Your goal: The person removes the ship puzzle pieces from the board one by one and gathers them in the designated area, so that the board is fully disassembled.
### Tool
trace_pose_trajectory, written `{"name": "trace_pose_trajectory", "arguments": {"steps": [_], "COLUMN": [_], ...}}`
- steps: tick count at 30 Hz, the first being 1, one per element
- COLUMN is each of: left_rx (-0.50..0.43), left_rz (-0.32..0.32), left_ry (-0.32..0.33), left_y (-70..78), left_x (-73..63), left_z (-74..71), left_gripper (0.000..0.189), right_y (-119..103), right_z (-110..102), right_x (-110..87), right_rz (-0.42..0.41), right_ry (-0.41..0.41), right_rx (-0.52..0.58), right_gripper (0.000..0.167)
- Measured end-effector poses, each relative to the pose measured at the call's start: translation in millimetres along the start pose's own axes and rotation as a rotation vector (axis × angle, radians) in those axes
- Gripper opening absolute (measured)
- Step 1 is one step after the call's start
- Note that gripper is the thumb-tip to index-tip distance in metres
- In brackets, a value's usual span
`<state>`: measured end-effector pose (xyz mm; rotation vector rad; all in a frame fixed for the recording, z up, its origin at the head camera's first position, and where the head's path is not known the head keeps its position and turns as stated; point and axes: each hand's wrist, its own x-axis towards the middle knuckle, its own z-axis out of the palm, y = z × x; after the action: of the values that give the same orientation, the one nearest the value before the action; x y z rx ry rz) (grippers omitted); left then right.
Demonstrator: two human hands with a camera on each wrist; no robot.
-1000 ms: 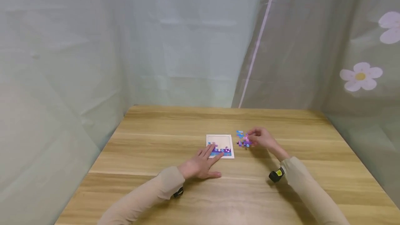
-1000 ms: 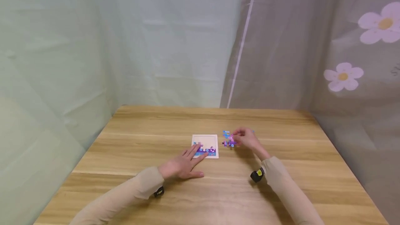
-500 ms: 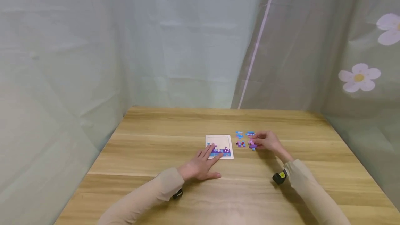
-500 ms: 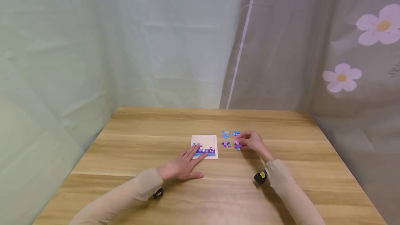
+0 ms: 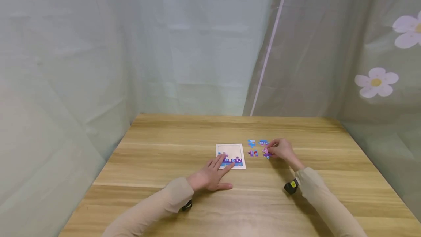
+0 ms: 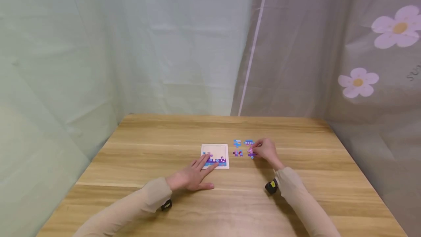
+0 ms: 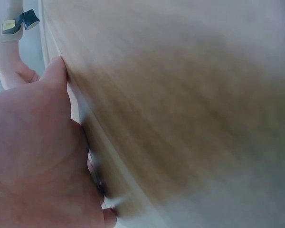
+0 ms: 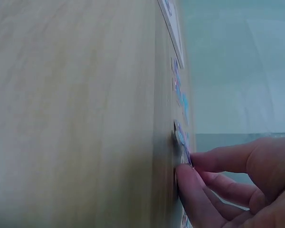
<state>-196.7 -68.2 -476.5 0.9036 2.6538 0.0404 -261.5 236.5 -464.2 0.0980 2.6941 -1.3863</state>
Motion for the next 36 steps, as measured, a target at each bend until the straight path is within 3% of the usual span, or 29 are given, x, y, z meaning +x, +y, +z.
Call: {"name": "trace_pose_trajectory", "arguments": {"steps": [4,12,21,28,36], "left_rx": [0.011,-0.007,-0.012,0.008,-0.019], "left_rz": [0.010,0.012,-0.005,0.022,0.013], "left_ry": [0.028,0.030,0.014,0.046,0.018], "left_y": [-3.0,2.8,4.0,-0.8,-1.9], "left_x": [2.6,-3.7,-6.0,-1.5,-0.2], "left_z": [7.1,-5.8,-7.8,-3.8,-0.7], "left_gripper": [0.080,0.078,0.077,0.077,0.079], "right_y": [-2,-3,-8,-22,-29], "right_z": [2,3,6,8,19], "right_x": [1.3,2.8,0.5,-1.2,-3.6], "right_rz": [0.012,-0.039,-0.024,-0.140,-0.225], "right_ry": [0.023,0.079,0.058,0.101,0.059], "right_rx": [-0.029,-0.129,-0.136,-0.254,-0.214], "right_gripper": [0.015,0.012,0.014,0.017,0.014]}}
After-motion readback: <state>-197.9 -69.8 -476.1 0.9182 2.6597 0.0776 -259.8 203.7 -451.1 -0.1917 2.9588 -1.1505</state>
